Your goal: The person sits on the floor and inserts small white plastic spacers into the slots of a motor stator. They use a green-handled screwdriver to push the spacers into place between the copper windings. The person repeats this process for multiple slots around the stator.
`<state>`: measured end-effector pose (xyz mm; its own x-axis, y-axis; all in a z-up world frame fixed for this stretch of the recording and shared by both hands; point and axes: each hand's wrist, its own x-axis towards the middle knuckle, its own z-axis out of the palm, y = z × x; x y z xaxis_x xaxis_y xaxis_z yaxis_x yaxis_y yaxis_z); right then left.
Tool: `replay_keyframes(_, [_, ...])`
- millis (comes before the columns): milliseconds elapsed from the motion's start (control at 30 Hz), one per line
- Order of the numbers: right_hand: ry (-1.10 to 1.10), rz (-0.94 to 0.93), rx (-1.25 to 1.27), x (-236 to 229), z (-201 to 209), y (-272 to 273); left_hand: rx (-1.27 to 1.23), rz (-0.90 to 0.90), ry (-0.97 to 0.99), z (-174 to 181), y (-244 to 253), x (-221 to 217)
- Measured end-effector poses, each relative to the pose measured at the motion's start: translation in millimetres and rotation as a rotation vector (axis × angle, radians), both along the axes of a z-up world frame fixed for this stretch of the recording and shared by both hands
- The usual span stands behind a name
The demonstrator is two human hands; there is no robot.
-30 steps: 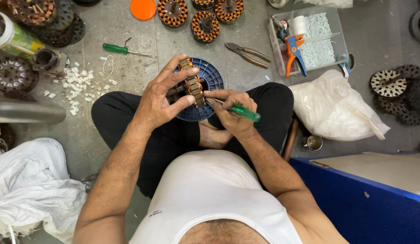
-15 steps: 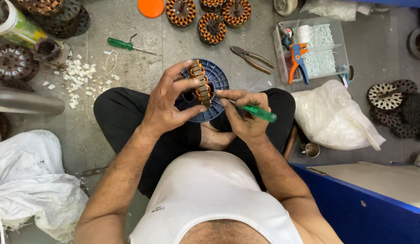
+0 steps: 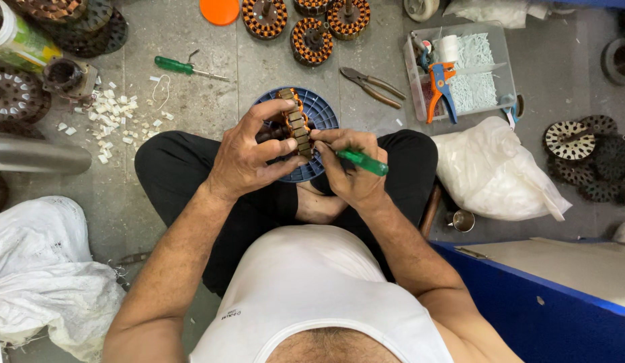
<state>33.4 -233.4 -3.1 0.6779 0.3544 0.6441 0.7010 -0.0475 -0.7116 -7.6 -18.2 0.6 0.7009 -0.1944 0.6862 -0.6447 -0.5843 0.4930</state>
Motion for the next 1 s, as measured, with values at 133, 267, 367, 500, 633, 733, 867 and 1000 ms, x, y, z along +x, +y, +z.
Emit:
replay_keyframes(133, [0.055,-0.019,0.04,-1.3,-6.8,0.9,-0.009,-0.006,0.026,-1.0,-1.8,-0.3])
replay_keyframes(267, [0.113,0.012,0.056,2.0,-9.3,-4.6,-0.018,-0.012,-0.011,-1.0,-1.5,0.5])
replay_keyframes(367, [0.174,0.109,0.142,5.6,-11.8,-6.5,-0.031,-0.016,-0.007,-2.6,-2.3,1.4])
replay_keyframes(500, [0.179,0.131,0.158,6.8,-13.7,-7.5,-0.043,-0.013,0.022,-3.4,-2.0,0.7])
replay_keyframes(633, [0.188,0.124,0.175,4.9,-13.4,-6.9,-0.05,-0.014,0.033,-3.0,-2.1,0.9])
replay_keyframes(733, [0.173,0.101,0.153,4.8,-10.7,-5.7,-0.066,-0.032,0.033,-1.5,-1.8,1.4])
replay_keyframes(867, [0.104,0.032,0.062,4.0,-7.8,-4.5,-0.051,-0.021,0.031,-0.8,-1.0,0.9])
replay_keyframes(1000, [0.064,0.028,0.046,2.3,-5.9,-0.9,-0.052,-0.026,0.01,-1.1,-0.2,2.4])
